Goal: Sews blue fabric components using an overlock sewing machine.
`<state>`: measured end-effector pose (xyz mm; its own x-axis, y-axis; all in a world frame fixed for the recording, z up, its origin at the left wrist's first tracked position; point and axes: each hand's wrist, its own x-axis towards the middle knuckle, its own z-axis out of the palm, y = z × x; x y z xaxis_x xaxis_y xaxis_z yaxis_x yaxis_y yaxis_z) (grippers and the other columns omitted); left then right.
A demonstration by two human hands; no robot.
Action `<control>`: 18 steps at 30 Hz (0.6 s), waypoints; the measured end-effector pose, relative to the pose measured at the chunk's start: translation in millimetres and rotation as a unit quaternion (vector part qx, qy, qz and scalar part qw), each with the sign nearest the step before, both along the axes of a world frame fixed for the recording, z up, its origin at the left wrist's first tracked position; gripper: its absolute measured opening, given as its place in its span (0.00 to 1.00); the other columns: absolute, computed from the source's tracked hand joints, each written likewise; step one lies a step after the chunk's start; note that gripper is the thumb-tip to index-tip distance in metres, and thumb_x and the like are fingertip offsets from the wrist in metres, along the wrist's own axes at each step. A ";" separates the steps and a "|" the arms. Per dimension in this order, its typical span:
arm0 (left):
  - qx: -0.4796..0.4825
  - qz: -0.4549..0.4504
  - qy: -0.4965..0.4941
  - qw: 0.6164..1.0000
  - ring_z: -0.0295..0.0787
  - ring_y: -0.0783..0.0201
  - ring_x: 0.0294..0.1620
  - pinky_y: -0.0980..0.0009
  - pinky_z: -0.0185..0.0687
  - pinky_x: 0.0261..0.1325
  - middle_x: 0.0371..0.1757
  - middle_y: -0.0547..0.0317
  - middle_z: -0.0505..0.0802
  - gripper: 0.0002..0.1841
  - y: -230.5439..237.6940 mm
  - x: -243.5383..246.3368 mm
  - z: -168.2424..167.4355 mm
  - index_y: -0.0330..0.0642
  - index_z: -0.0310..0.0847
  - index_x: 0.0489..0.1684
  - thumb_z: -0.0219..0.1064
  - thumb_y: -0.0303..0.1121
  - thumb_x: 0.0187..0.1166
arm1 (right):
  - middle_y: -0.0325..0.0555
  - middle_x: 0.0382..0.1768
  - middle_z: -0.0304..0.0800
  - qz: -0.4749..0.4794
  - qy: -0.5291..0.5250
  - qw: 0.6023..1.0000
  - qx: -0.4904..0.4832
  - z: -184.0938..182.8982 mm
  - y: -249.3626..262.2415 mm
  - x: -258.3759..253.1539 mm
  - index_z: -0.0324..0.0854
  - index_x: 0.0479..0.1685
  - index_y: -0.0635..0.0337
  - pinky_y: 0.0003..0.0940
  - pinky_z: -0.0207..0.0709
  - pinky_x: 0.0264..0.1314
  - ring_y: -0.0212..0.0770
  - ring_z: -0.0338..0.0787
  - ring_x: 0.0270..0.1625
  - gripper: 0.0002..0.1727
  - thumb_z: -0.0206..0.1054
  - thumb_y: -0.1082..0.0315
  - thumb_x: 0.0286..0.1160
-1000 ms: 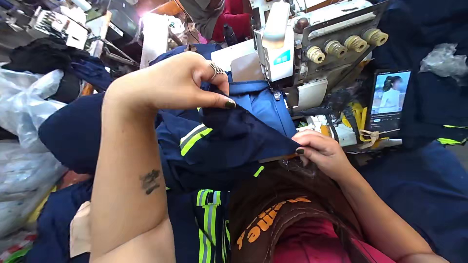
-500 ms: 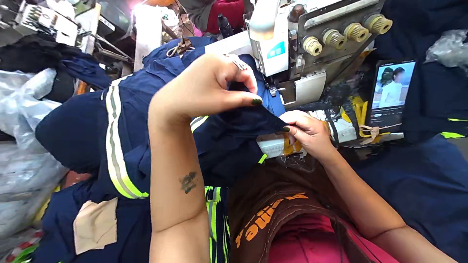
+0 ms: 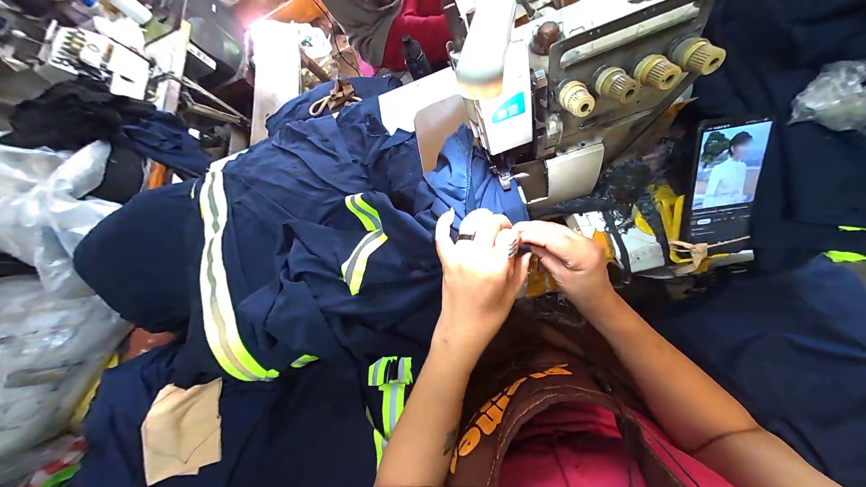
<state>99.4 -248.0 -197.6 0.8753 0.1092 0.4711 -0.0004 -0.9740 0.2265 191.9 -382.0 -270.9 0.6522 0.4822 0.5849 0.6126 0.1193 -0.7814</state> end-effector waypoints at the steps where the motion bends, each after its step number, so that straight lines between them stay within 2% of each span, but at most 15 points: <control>1: 0.003 0.015 -0.008 1.000 0.87 0.55 0.67 0.32 0.55 0.84 0.53 0.58 0.94 0.03 -1.2 0.1 -4.4 0.45 0.92 0.36 0.74 0.32 0.71 | 0.49 0.57 0.95 -0.002 -0.002 1.000 0.001 -0.7 1.6 1.3 0.92 0.47 0.65 0.33 0.90 0.59 0.36 0.95 0.53 0.09 0.67 0.80 0.77; 6: -0.033 0.034 -0.038 0.998 0.87 0.56 0.67 0.38 0.61 0.84 0.54 0.55 0.93 0.05 8.7 11.7 -10.0 0.43 0.92 0.34 0.70 0.24 0.71 | 0.48 0.58 0.94 -0.010 -0.005 1.000 0.007 4.1 13.2 9.6 0.93 0.49 0.64 0.29 0.90 0.51 0.33 0.95 0.46 0.11 0.67 0.81 0.76; 9: -0.050 0.041 -0.060 0.996 0.87 0.55 0.66 0.44 0.69 0.79 0.56 0.54 0.94 0.06 18.8 27.9 -14.5 0.42 0.93 0.37 0.69 0.22 0.71 | 0.47 0.60 0.94 -0.039 0.009 0.999 -0.004 5.3 17.0 13.9 0.93 0.53 0.61 0.26 0.89 0.47 0.30 0.94 0.43 0.15 0.65 0.82 0.76; 11: -0.060 0.043 -0.045 0.996 0.87 0.52 0.67 0.43 0.72 0.76 0.57 0.52 0.94 0.08 27.9 40.7 -12.5 0.41 0.92 0.42 0.67 0.22 0.72 | 0.46 0.61 0.93 -0.056 0.016 0.998 -0.003 3.8 18.3 14.1 0.93 0.53 0.60 0.23 0.88 0.42 0.27 0.92 0.39 0.14 0.64 0.81 0.78; 13: -0.066 0.063 -0.001 0.996 0.87 0.50 0.65 0.41 0.73 0.73 0.55 0.52 0.93 0.09 41.3 55.6 -5.9 0.41 0.90 0.43 0.65 0.22 0.74 | 0.46 0.61 0.93 -0.065 0.010 0.998 -0.007 0.5 18.9 11.6 0.94 0.50 0.61 0.23 0.87 0.41 0.27 0.91 0.38 0.13 0.65 0.80 0.78; 16: -0.061 0.096 -0.012 0.993 0.89 0.50 0.61 0.46 0.78 0.67 0.50 0.52 0.95 0.11 64.4 74.8 -3.6 0.42 0.91 0.38 0.62 0.20 0.71 | 0.44 0.64 0.92 -0.070 0.003 0.997 -0.041 4.3 15.5 7.8 0.94 0.49 0.58 0.26 0.89 0.44 0.28 0.93 0.42 0.13 0.65 0.79 0.79; 18: -0.072 0.105 -0.064 0.990 0.90 0.50 0.61 0.50 0.80 0.67 0.49 0.51 0.95 0.12 72.4 66.6 -1.0 0.39 0.91 0.34 0.60 0.17 0.72 | 0.42 0.63 0.92 -0.066 0.004 0.996 -0.061 11.9 13.8 7.7 0.94 0.49 0.57 0.25 0.88 0.40 0.27 0.92 0.38 0.13 0.64 0.78 0.79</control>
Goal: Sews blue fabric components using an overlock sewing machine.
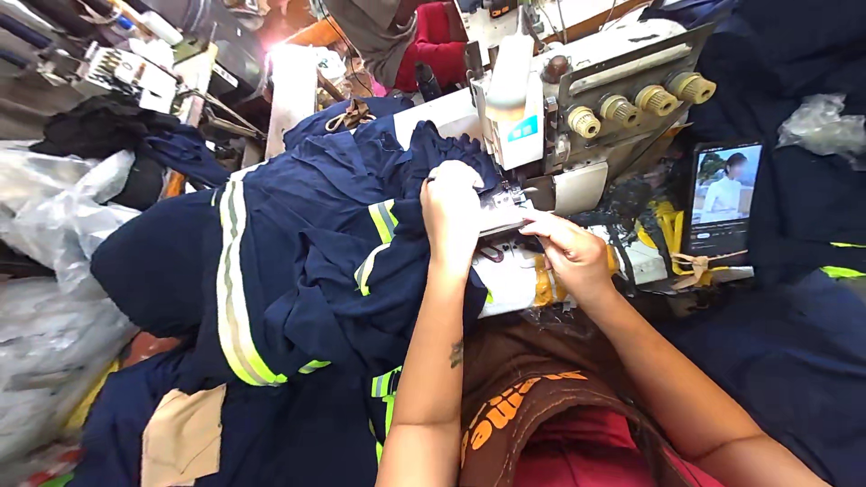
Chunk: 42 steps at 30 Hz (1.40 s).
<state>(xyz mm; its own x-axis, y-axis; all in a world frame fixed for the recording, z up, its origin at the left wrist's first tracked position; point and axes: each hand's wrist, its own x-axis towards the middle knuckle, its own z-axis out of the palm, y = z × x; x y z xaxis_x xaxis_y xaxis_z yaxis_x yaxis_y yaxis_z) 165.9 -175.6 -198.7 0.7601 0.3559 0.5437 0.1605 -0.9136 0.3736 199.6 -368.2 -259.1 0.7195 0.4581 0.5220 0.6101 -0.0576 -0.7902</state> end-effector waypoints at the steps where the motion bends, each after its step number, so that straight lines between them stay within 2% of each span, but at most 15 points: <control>1: -0.005 0.007 -0.031 0.999 0.89 0.52 0.62 0.52 0.81 0.68 0.50 0.52 0.95 0.12 1.6 -11.1 0.9 0.39 0.91 0.33 0.60 0.17 0.72 | 0.42 0.62 0.93 0.001 0.001 1.000 -0.005 4.7 0.3 -0.1 0.94 0.49 0.56 0.25 0.87 0.38 0.27 0.92 0.37 0.13 0.64 0.77 0.80; 3: -0.006 0.016 -0.074 0.997 0.86 0.51 0.63 0.54 0.81 0.65 0.56 0.50 0.93 0.10 -2.6 -41.9 -1.7 0.37 0.90 0.34 0.61 0.18 0.74 | 0.43 0.61 0.93 0.005 -0.006 1.000 -0.009 13.8 4.5 -1.8 0.94 0.50 0.56 0.26 0.88 0.45 0.29 0.93 0.44 0.13 0.64 0.78 0.79; 5: 0.008 0.031 -0.098 0.995 0.85 0.52 0.63 0.57 0.81 0.65 0.58 0.50 0.92 0.08 -13.6 -72.2 -6.3 0.37 0.90 0.34 0.64 0.19 0.75 | 0.46 0.69 0.89 0.042 -0.013 0.999 -0.021 21.3 12.1 -4.3 0.91 0.58 0.59 0.32 0.86 0.67 0.35 0.91 0.64 0.16 0.63 0.78 0.79; 6: 0.010 0.031 -0.113 0.993 0.86 0.53 0.63 0.58 0.81 0.66 0.57 0.50 0.92 0.07 -19.3 -84.9 -8.3 0.37 0.91 0.34 0.65 0.20 0.75 | 0.45 0.72 0.86 0.059 -0.007 0.998 -0.032 23.6 17.1 -6.5 0.89 0.62 0.58 0.33 0.87 0.63 0.34 0.92 0.61 0.17 0.62 0.78 0.79; 8: 0.006 0.025 -0.133 0.991 0.86 0.54 0.65 0.57 0.80 0.70 0.56 0.51 0.92 0.07 -29.4 -104.5 -12.2 0.38 0.91 0.33 0.67 0.20 0.74 | 0.42 0.72 0.86 0.096 0.013 0.994 -0.046 23.8 25.7 -11.1 0.83 0.69 0.55 0.32 0.89 0.39 0.31 0.91 0.37 0.22 0.60 0.79 0.78; 10: 0.016 0.021 -0.139 0.990 0.86 0.55 0.65 0.55 0.79 0.73 0.55 0.52 0.93 0.07 -37.0 -116.0 -17.3 0.40 0.92 0.32 0.68 0.21 0.74 | 0.42 0.59 0.91 0.118 0.011 0.991 -0.059 19.1 25.3 -16.2 0.81 0.67 0.56 0.34 0.88 0.31 0.33 0.89 0.28 0.21 0.58 0.80 0.77; 13: 0.039 -0.019 -0.056 0.998 0.87 0.54 0.65 0.50 0.78 0.73 0.56 0.54 0.93 0.07 -44.8 -119.5 -26.2 0.44 0.93 0.42 0.68 0.24 0.77 | 0.46 0.49 0.93 0.062 -0.050 0.988 -0.135 14.7 6.7 -10.7 0.81 0.60 0.60 0.46 0.90 0.41 0.44 0.94 0.40 0.16 0.60 0.80 0.77; 16: 0.084 -0.142 0.053 0.985 0.93 0.54 0.52 0.51 0.84 0.57 0.47 0.53 0.96 0.09 -55.9 -111.9 -32.3 0.45 0.94 0.48 0.66 0.27 0.81 | 0.57 0.51 0.92 -0.041 -0.077 0.965 -0.248 18.5 -15.6 7.7 0.79 0.64 0.62 0.66 0.84 0.46 0.62 0.94 0.48 0.17 0.56 0.80 0.80; 18: 0.068 -0.269 0.069 0.958 0.92 0.56 0.43 0.57 0.84 0.48 0.40 0.55 0.95 0.10 -66.2 -107.2 -20.2 0.43 0.93 0.44 0.62 0.25 0.83 | 0.56 0.50 0.92 -0.057 -0.098 0.971 -0.211 26.8 -28.5 10.8 0.81 0.62 0.64 0.63 0.80 0.61 0.60 0.91 0.55 0.17 0.55 0.80 0.78; 21: -0.024 -0.384 -0.002 0.923 0.89 0.60 0.48 0.59 0.80 0.55 0.41 0.56 0.95 0.10 -71.5 -104.8 21.8 0.42 0.93 0.43 0.62 0.26 0.85 | 0.39 0.48 0.90 0.086 0.000 0.995 -0.052 51.4 -49.7 -10.2 0.85 0.53 0.58 0.33 0.83 0.61 0.32 0.88 0.54 0.14 0.53 0.72 0.82; 23: -0.053 -0.370 -0.058 0.926 0.88 0.59 0.53 0.57 0.77 0.61 0.43 0.55 0.95 0.09 -66.4 -101.9 47.4 0.40 0.95 0.43 0.65 0.25 0.82 | 0.24 0.48 0.90 0.278 0.171 0.945 -0.001 56.3 -58.2 -34.0 0.87 0.55 0.48 0.25 0.83 0.58 0.20 0.87 0.53 0.23 0.47 0.47 0.93; 24: -0.046 -0.339 -0.075 0.937 0.87 0.57 0.55 0.56 0.75 0.61 0.43 0.55 0.95 0.08 -62.8 -97.9 56.4 0.41 0.95 0.42 0.67 0.25 0.80 | 0.16 0.51 0.91 0.358 0.256 0.898 -0.002 54.7 -59.0 -45.6 0.85 0.59 0.40 0.23 0.83 0.62 0.16 0.87 0.56 0.28 0.47 0.34 0.87; 28: -0.042 -0.266 -0.076 0.960 0.84 0.50 0.69 0.51 0.75 0.73 0.60 0.46 0.92 0.09 -38.8 -89.4 67.6 0.39 0.92 0.49 0.75 0.31 0.76 | 0.25 0.56 0.95 0.497 0.439 0.737 0.132 38.0 -46.7 -75.0 0.87 0.61 0.36 0.29 0.83 0.69 0.24 0.90 0.62 0.29 0.57 0.30 0.78; 36: -0.233 -0.184 -0.133 0.945 0.87 0.64 0.63 0.66 0.86 0.66 0.58 0.57 0.91 0.07 -20.8 -190.0 45.0 0.39 0.89 0.47 0.69 0.32 0.83 | 0.35 0.58 0.94 0.437 0.485 0.719 0.239 46.7 -49.5 -55.1 0.85 0.68 0.42 0.36 0.85 0.68 0.32 0.91 0.64 0.35 0.56 0.28 0.76; 42: -0.257 -0.215 -0.054 0.941 0.77 0.60 0.77 0.61 0.74 0.79 0.72 0.52 0.85 0.14 -34.0 -184.8 5.6 0.39 0.87 0.61 0.67 0.32 0.82 | 0.33 0.59 0.94 0.451 0.466 0.728 0.223 50.2 -47.7 -59.9 0.85 0.68 0.41 0.35 0.84 0.70 0.30 0.90 0.65 0.32 0.59 0.31 0.77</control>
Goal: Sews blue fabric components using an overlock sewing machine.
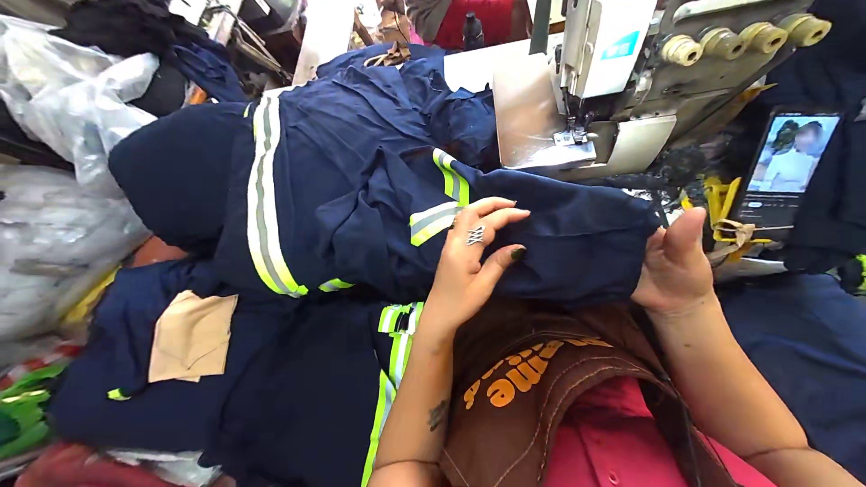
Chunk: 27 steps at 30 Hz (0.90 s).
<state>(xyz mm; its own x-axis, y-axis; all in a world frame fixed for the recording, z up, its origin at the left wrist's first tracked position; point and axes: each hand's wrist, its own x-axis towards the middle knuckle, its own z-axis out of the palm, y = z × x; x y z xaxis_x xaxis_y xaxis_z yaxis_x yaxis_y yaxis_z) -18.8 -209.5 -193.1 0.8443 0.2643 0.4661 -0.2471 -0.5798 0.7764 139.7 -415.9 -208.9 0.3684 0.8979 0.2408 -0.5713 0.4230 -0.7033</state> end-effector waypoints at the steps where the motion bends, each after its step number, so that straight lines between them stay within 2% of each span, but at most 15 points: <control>1: -0.004 -0.012 -0.001 1.000 0.78 0.60 0.75 0.61 0.75 0.78 0.69 0.52 0.86 0.11 0.9 2.7 -1.7 0.39 0.88 0.55 0.67 0.32 0.82 | 0.32 0.59 0.94 0.005 -0.007 1.000 0.002 0.8 -0.2 -0.8 0.85 0.68 0.41 0.34 0.83 0.70 0.30 0.89 0.66 0.32 0.59 0.31 0.76; 3: -0.024 -0.011 -0.024 0.999 0.86 0.62 0.67 0.62 0.81 0.73 0.56 0.52 0.92 0.05 7.5 5.2 0.3 0.35 0.88 0.44 0.68 0.26 0.81 | 0.30 0.58 0.94 0.005 -0.023 1.000 -0.004 1.9 -0.3 -1.4 0.86 0.66 0.39 0.32 0.83 0.70 0.29 0.90 0.64 0.31 0.60 0.31 0.75; 5: -0.043 0.060 -0.048 0.996 0.91 0.69 0.56 0.67 0.87 0.64 0.50 0.57 0.94 0.06 26.7 0.0 13.1 0.33 0.88 0.46 0.65 0.24 0.82 | 0.30 0.51 0.96 0.003 -0.066 0.997 -0.043 3.2 3.1 -1.0 0.89 0.59 0.36 0.28 0.84 0.63 0.28 0.92 0.56 0.29 0.62 0.29 0.73; 7: -0.044 0.172 -0.099 0.979 0.89 0.75 0.54 0.70 0.87 0.62 0.51 0.66 0.94 0.08 63.9 -10.2 29.2 0.36 0.87 0.50 0.62 0.25 0.85 | 0.42 0.66 0.91 0.050 -0.182 0.980 -0.070 3.9 9.7 5.8 0.75 0.81 0.43 0.38 0.81 0.74 0.41 0.91 0.66 0.36 0.59 0.32 0.79; 8: -0.030 0.229 -0.129 0.964 0.88 0.76 0.54 0.70 0.85 0.62 0.52 0.67 0.93 0.08 89.4 -14.9 32.1 0.36 0.85 0.52 0.61 0.25 0.86 | 0.47 0.70 0.88 0.056 -0.239 0.966 -0.083 3.4 13.3 7.0 0.70 0.85 0.50 0.41 0.80 0.76 0.45 0.89 0.69 0.38 0.59 0.37 0.83; 10: 0.030 0.373 -0.143 0.916 0.87 0.74 0.53 0.73 0.82 0.61 0.51 0.59 0.92 0.10 141.6 -19.3 24.4 0.31 0.84 0.53 0.60 0.28 0.87 | 0.50 0.70 0.88 0.037 -0.302 0.946 -0.107 -1.3 17.1 6.7 0.75 0.80 0.59 0.42 0.83 0.75 0.47 0.89 0.69 0.30 0.63 0.51 0.86; 12: 0.088 0.491 -0.013 0.867 0.88 0.62 0.61 0.66 0.78 0.70 0.57 0.45 0.92 0.16 182.6 -23.3 -0.9 0.28 0.84 0.59 0.56 0.32 0.89 | 0.50 0.62 0.92 0.007 -0.320 0.938 -0.134 -8.6 20.0 7.4 0.84 0.68 0.63 0.39 0.86 0.69 0.44 0.93 0.62 0.19 0.64 0.62 0.85; 13: 0.103 0.505 0.088 0.852 0.87 0.50 0.68 0.53 0.75 0.76 0.63 0.37 0.90 0.20 196.5 -26.3 -18.5 0.27 0.82 0.64 0.52 0.34 0.92 | 0.48 0.56 0.95 -0.015 -0.322 0.934 -0.156 -12.4 21.8 8.1 0.87 0.62 0.62 0.37 0.88 0.64 0.42 0.94 0.56 0.15 0.64 0.65 0.84; 14: 0.117 0.507 0.172 0.837 0.85 0.40 0.71 0.42 0.73 0.76 0.66 0.33 0.89 0.21 206.8 -27.4 -39.6 0.27 0.81 0.67 0.48 0.36 0.93 | 0.47 0.51 0.96 -0.042 -0.327 0.927 -0.178 -16.8 23.8 9.3 0.89 0.56 0.62 0.35 0.90 0.59 0.40 0.95 0.51 0.12 0.63 0.69 0.84; 15: 0.133 0.513 0.231 0.816 0.84 0.37 0.72 0.37 0.73 0.74 0.68 0.33 0.88 0.22 213.3 -26.8 -59.6 0.30 0.81 0.68 0.46 0.37 0.94 | 0.45 0.48 0.96 -0.074 -0.338 0.915 -0.206 -21.6 25.8 10.6 0.89 0.52 0.62 0.35 0.91 0.55 0.39 0.95 0.47 0.11 0.61 0.72 0.83; 19: 0.149 0.525 0.274 0.792 0.86 0.40 0.71 0.38 0.75 0.71 0.68 0.40 0.90 0.22 213.4 -21.9 -76.2 0.38 0.84 0.68 0.46 0.39 0.94 | 0.40 0.44 0.95 -0.190 -0.397 0.852 -0.285 -38.2 32.1 16.4 0.89 0.49 0.61 0.29 0.90 0.48 0.32 0.93 0.41 0.09 0.62 0.75 0.82; 23: 0.146 0.527 0.238 0.803 0.86 0.43 0.70 0.41 0.74 0.72 0.68 0.43 0.91 0.21 215.4 -22.6 -77.4 0.37 0.85 0.67 0.47 0.38 0.94 | 0.43 0.45 0.89 -0.273 -0.478 0.798 -0.246 -41.3 44.1 14.2 0.88 0.46 0.61 0.24 0.84 0.46 0.29 0.87 0.41 0.07 0.71 0.72 0.73; 24: 0.148 0.528 0.234 0.803 0.87 0.44 0.70 0.42 0.74 0.72 0.67 0.44 0.91 0.21 215.6 -22.3 -78.2 0.37 0.85 0.66 0.47 0.37 0.94 | 0.45 0.47 0.87 -0.271 -0.515 0.778 -0.239 -41.0 47.9 11.5 0.87 0.47 0.61 0.27 0.83 0.47 0.32 0.85 0.44 0.10 0.75 0.70 0.69; 26: 0.139 0.525 0.227 0.809 0.87 0.45 0.70 0.42 0.73 0.73 0.67 0.43 0.91 0.21 216.8 -23.2 -78.9 0.37 0.86 0.65 0.48 0.37 0.93 | 0.53 0.52 0.87 -0.258 -0.607 0.709 -0.248 -46.1 57.8 5.5 0.87 0.48 0.61 0.46 0.82 0.56 0.47 0.86 0.53 0.17 0.81 0.64 0.62; 27: 0.124 0.515 0.222 0.819 0.86 0.45 0.71 0.43 0.72 0.74 0.66 0.42 0.91 0.20 218.2 -26.2 -78.2 0.36 0.86 0.65 0.49 0.36 0.93 | 0.56 0.52 0.87 -0.254 -0.641 0.678 -0.253 -51.0 62.8 2.4 0.89 0.44 0.61 0.54 0.81 0.60 0.54 0.87 0.57 0.15 0.82 0.63 0.62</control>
<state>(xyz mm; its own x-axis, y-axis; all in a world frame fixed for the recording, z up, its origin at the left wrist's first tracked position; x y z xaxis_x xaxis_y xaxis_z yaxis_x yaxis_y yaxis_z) -45.0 8.7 -271.3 0.3334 0.8866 0.3205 0.7467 -0.4559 0.4844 142.2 -353.1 -259.9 0.4400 0.8210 0.3637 0.7771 -0.1452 -0.6124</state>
